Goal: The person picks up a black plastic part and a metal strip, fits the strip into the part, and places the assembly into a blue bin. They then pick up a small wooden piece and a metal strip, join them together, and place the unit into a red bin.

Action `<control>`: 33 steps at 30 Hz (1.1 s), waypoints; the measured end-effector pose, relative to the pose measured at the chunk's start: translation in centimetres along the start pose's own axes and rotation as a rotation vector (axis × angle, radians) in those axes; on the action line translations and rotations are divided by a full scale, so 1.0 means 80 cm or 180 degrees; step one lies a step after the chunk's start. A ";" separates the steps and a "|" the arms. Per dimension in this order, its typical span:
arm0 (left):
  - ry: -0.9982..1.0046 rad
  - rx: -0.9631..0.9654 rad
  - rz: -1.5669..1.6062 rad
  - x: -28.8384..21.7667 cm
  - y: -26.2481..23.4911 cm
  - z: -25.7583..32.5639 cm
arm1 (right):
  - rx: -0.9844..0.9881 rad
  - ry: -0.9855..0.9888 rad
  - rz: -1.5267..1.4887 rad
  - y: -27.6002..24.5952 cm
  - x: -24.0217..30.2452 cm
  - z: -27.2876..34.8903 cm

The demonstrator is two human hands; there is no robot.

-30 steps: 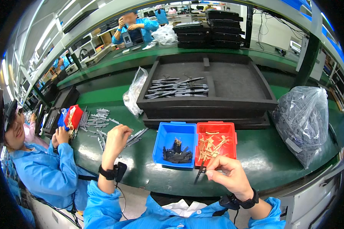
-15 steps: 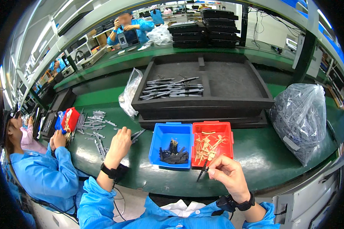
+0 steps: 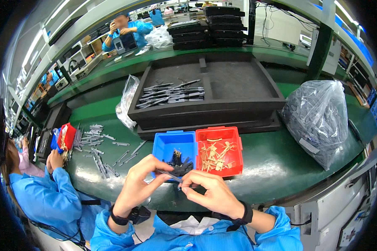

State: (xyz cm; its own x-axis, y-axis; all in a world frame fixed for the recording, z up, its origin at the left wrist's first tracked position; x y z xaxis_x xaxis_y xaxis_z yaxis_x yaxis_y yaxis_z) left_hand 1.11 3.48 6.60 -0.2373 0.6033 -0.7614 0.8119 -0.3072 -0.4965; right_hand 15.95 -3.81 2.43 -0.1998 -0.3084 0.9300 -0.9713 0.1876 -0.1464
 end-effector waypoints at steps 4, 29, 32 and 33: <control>-0.1465 -0.0787 0.2257 0.042 0.036 0.016 | -0.0160 0.0442 -0.0503 0.016 -0.020 0.024; -0.1855 -0.0336 0.2283 0.051 0.084 0.019 | -0.0602 0.1732 -0.1832 -0.005 -0.047 0.037; -0.1823 -0.0286 0.2251 0.052 0.085 0.020 | -0.0581 0.1743 -0.1799 -0.005 -0.048 0.036; -0.1818 -0.0231 0.2224 0.053 0.086 0.020 | -0.0591 0.1748 -0.1801 -0.006 -0.048 0.036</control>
State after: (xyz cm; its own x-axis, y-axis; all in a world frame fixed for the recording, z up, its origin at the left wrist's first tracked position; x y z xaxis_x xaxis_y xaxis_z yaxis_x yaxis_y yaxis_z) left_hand 4.81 2.71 -0.68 0.1094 -0.1661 -0.9800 0.8974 -0.4075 0.1692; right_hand 16.81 -5.41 -2.01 0.4544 0.0899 0.8862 -0.8592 0.3069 0.4094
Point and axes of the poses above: each hand's wrist, its own z-axis away from the middle knuckle, its own y-axis out of the palm, x = y × z, the point moved 5 cm from there along -z, towards the middle knuckle, and after that the axes turned 15 degrees about -x, right-handed, at the moved point
